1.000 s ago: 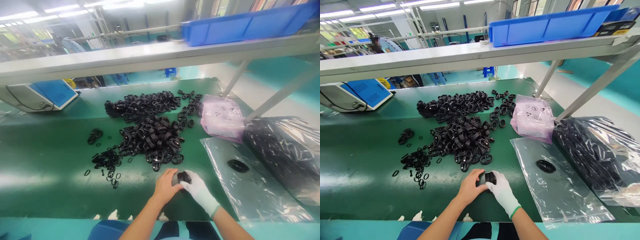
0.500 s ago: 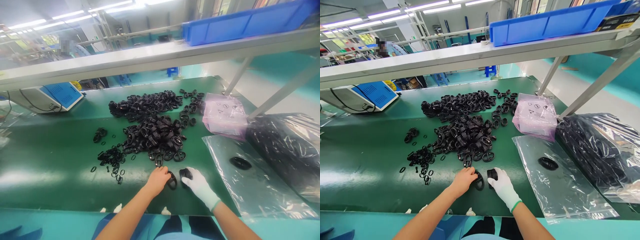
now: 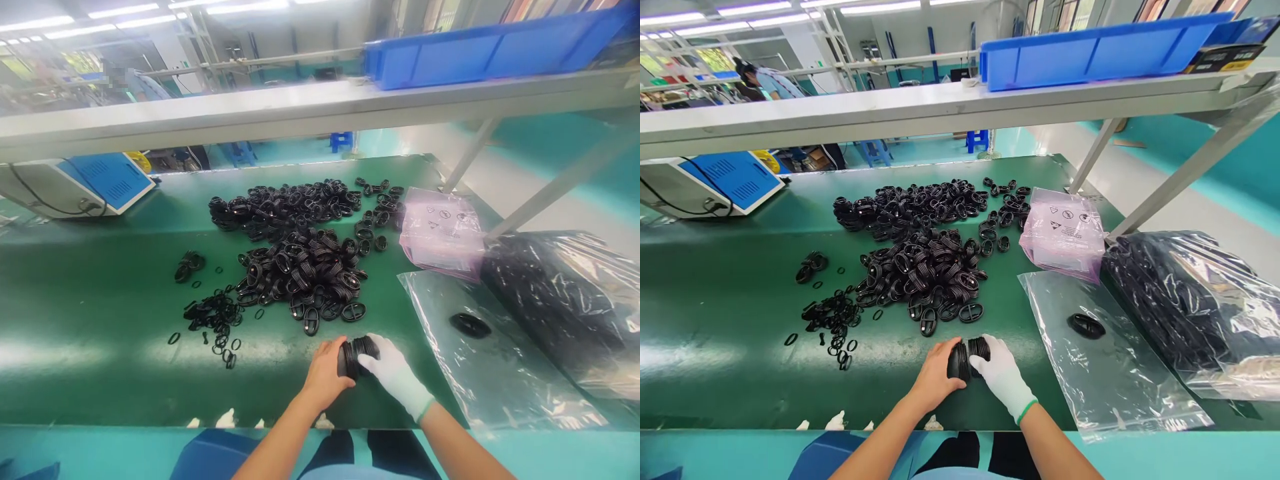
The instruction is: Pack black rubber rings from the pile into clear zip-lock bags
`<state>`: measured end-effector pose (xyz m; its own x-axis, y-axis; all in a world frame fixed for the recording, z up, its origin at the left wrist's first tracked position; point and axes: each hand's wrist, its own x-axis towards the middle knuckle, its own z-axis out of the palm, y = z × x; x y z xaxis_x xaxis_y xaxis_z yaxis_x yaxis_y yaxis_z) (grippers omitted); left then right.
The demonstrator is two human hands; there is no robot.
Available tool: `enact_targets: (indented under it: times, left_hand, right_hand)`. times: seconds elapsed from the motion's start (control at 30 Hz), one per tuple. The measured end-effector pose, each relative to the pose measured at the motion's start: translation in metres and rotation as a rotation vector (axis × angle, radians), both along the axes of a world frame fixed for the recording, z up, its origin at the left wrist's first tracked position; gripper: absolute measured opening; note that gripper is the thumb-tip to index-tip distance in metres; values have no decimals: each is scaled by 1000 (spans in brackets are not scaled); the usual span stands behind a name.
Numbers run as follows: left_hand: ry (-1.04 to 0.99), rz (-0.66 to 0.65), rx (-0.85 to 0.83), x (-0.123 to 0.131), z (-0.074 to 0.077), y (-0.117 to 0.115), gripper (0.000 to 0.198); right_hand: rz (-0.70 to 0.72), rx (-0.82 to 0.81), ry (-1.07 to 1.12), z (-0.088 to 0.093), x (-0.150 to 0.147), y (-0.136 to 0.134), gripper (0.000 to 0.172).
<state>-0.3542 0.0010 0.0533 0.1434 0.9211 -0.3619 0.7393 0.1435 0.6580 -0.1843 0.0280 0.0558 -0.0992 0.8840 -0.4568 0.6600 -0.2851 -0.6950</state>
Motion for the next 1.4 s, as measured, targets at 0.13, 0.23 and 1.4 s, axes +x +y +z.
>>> enact_targets:
  times: [0.13, 0.23, 1.4]
  left_hand:
    - [-42, 43, 11, 4, -8, -3, 83]
    - [-67, 54, 15, 6, -13, -2, 84]
    - [162, 90, 210, -12, 1, 9, 57]
  right_hand:
    - [2, -1, 27, 5, 2, 0, 56]
    - [2, -33, 26, 10, 2, 0, 56]
    - [-14, -37, -185, -6, -17, -4, 62]
